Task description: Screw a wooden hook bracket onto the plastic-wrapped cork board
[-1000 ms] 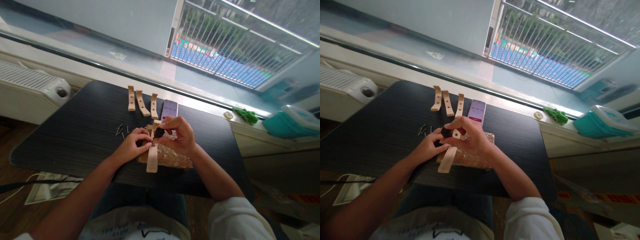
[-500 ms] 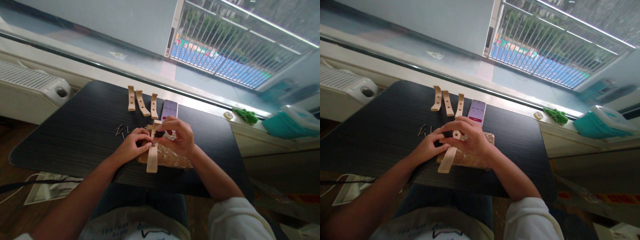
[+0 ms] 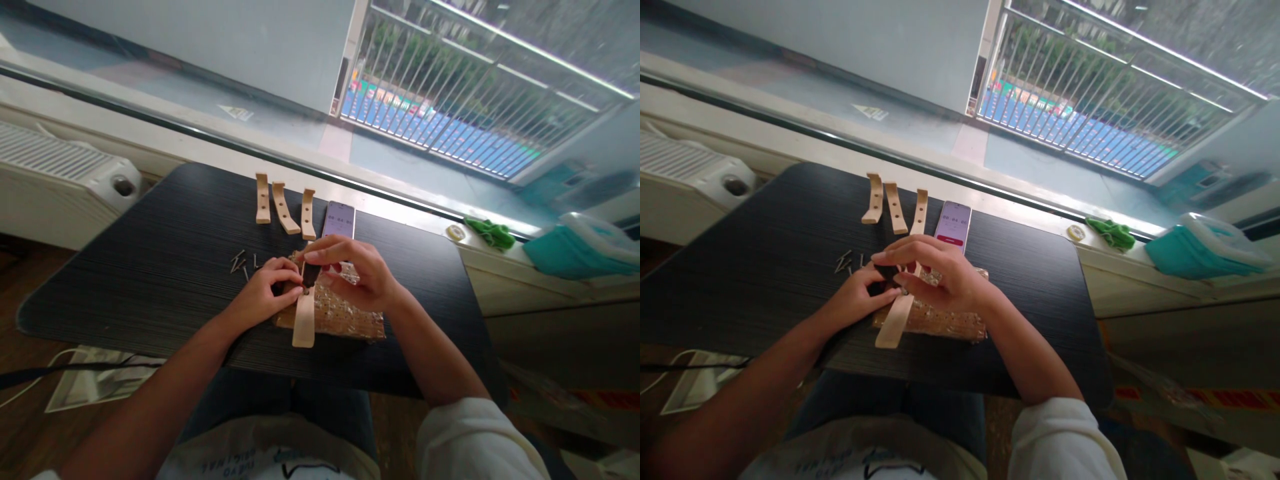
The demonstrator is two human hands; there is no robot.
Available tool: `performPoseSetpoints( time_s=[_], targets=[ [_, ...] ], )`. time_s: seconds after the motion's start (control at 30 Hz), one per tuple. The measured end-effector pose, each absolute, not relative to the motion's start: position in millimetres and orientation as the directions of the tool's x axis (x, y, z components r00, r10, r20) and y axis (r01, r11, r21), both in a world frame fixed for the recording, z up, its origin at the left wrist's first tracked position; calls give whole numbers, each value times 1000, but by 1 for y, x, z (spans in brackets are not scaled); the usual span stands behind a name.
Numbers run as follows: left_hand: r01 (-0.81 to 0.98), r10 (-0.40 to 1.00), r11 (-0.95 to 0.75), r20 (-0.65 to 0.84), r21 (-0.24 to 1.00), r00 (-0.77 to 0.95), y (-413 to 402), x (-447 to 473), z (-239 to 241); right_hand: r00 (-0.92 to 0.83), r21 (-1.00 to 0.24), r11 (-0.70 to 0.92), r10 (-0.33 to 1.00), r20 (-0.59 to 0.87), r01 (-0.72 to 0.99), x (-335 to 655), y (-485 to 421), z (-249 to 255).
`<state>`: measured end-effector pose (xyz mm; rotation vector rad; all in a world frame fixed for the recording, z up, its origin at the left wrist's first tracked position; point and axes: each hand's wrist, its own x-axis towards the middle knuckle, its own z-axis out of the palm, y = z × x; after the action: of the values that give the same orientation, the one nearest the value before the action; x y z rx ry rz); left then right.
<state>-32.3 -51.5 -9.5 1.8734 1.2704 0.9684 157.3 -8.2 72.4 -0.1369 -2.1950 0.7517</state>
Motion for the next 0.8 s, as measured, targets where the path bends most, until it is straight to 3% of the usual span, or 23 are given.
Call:
performPoseSetpoints(
  time_s=[0.43,0.8],
  targets=[
    [447,953,-275,179,851,246,-53,-33,-10,-752,-797,597,482,450,-94,161,-10,56],
    [454,952,-279,182,846,246,-53,-33,-13,-766,-697,698,354,536,-165,157,-6,67]
  ],
)
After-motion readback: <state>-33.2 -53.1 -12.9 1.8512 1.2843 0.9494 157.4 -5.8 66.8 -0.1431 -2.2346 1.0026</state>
